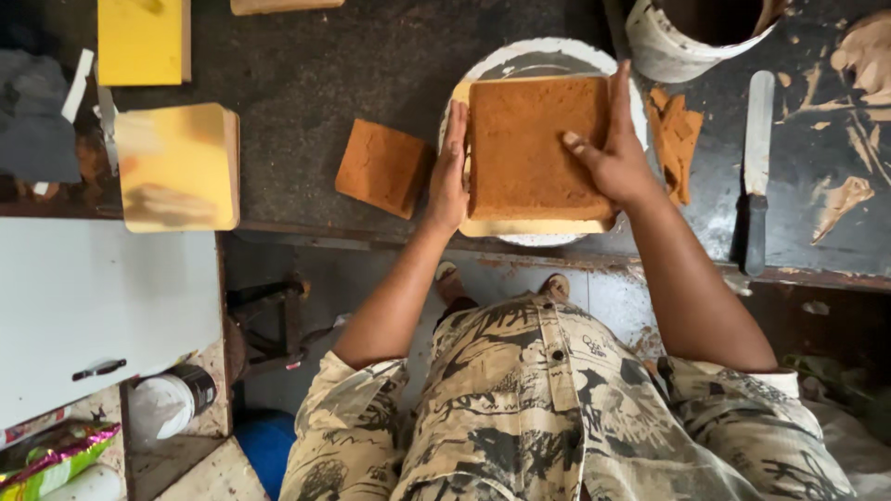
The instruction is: The person trims the edges of a square sponge cake layer with a knife on a turntable and then spreads chocolate frosting onto a counter with a palette knife.
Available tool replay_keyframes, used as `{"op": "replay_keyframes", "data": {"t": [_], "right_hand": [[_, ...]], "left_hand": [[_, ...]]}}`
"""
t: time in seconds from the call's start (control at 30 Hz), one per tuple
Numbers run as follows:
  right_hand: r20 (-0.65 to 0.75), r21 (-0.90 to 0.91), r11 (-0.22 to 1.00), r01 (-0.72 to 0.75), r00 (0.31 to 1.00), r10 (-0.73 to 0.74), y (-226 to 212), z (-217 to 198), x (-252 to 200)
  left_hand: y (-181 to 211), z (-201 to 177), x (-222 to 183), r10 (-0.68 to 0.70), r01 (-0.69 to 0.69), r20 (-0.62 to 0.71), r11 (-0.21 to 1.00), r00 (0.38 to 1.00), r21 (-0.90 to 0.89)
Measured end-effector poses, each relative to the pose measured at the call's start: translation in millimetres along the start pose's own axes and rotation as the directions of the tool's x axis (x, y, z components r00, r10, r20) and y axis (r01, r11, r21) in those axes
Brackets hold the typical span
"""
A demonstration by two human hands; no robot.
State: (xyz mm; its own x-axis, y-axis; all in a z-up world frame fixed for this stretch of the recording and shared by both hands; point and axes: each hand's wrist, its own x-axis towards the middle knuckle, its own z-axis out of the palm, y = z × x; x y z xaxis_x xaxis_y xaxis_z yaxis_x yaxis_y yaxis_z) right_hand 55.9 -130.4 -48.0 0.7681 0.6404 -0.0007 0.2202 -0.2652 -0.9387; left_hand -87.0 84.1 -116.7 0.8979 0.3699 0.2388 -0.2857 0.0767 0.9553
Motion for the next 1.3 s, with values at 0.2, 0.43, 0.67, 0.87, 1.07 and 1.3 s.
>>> {"op": "replay_keyframes", "data": {"t": [0.2, 0.43, 0.67, 0.87, 1.07, 1.3], "right_hand": [[0.069, 0.300, 0.949, 0.097, 0.990, -0.123, 37, -4, 2], [0.079, 0.361, 0.932, 0.037, 0.994, -0.070, 34, -4, 0], [-0.130, 0.351, 0.936, 0.016, 0.991, 0.031, 60, -47, -17], [-0.164, -0.719, 0.646, -0.256, 0.966, 0.200, 148, -89, -90], [-0.228, -0.739, 0.634, -0.225, 0.970, 0.079, 141, -54, -113], [-0.302, -0.428, 0.858, -0.283, 0.940, 0.160, -3, -51, -158]], "left_hand": [[8, 3, -4, -0.012, 0.010, 0.033, 0.998, 0.999, 0.062], [6, 2, -2, 0.009, -0.009, 0.037, 1.000, 0.999, 0.000], [4, 4, -3, -0.016, 0.016, -0.005, 0.997, 1.000, -0.072], [26, 7, -4, -0.080, 0.077, -0.007, 0.975, 0.997, -0.209], [84, 55, 16, 0.013, -0.270, 0.308, 0.521, 0.951, 0.810], [87, 113, 43, -0.317, -0.351, 0.376, 0.135, 0.871, 0.927]]}}
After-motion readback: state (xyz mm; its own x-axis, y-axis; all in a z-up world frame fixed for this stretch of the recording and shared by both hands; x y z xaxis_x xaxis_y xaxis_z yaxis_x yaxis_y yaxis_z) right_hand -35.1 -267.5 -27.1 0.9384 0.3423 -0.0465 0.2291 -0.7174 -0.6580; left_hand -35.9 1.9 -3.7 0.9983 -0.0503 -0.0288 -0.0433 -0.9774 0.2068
